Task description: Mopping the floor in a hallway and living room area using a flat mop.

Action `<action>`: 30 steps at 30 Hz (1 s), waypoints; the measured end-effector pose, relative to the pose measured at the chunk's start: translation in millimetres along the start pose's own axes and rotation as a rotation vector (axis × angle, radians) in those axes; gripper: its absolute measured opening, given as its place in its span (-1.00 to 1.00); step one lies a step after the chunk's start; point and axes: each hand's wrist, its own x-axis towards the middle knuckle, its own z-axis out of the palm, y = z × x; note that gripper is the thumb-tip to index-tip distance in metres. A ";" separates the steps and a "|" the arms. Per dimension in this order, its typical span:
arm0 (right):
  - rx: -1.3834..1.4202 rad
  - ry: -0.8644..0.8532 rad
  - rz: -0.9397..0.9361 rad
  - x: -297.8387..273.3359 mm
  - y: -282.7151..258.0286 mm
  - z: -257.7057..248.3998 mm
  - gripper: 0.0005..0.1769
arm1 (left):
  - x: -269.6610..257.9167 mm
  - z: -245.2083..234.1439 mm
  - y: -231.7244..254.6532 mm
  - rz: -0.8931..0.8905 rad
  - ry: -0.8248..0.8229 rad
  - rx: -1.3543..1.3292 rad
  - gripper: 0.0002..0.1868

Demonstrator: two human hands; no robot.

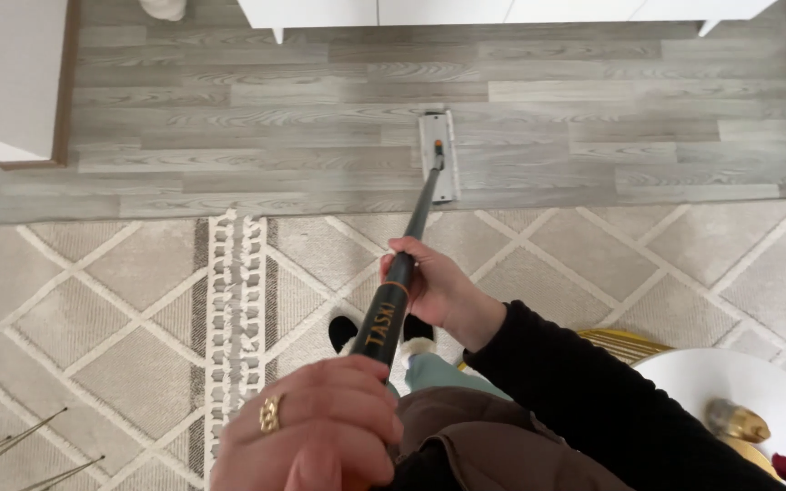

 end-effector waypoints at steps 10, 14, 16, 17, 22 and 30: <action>0.240 0.250 -0.266 26.3 -88.6 -76.4 -0.69 | -4.9 94.9 -70.4 -0.236 0.157 -0.391 -0.42; 0.315 0.293 -0.342 50.7 -123.8 -108.5 -0.70 | 0.5 125.3 -99.2 -0.332 0.038 -0.447 -0.39; 0.324 0.299 -0.362 52.0 -138.5 -115.5 -0.71 | 0.2 142.4 -118.5 -0.384 0.045 -0.500 -0.42; 0.327 0.301 -0.380 52.6 -145.1 -119.0 -0.71 | -0.4 150.5 -128.0 -0.434 0.060 -0.549 -0.44; 0.061 0.231 -0.407 100.9 -176.3 -166.0 -0.61 | 6.8 164.9 -164.7 -0.366 0.177 -0.579 -0.31; -0.062 0.238 -0.308 94.1 -153.1 -117.9 -0.73 | 6.7 116.6 -160.3 -0.430 0.201 -0.531 -0.35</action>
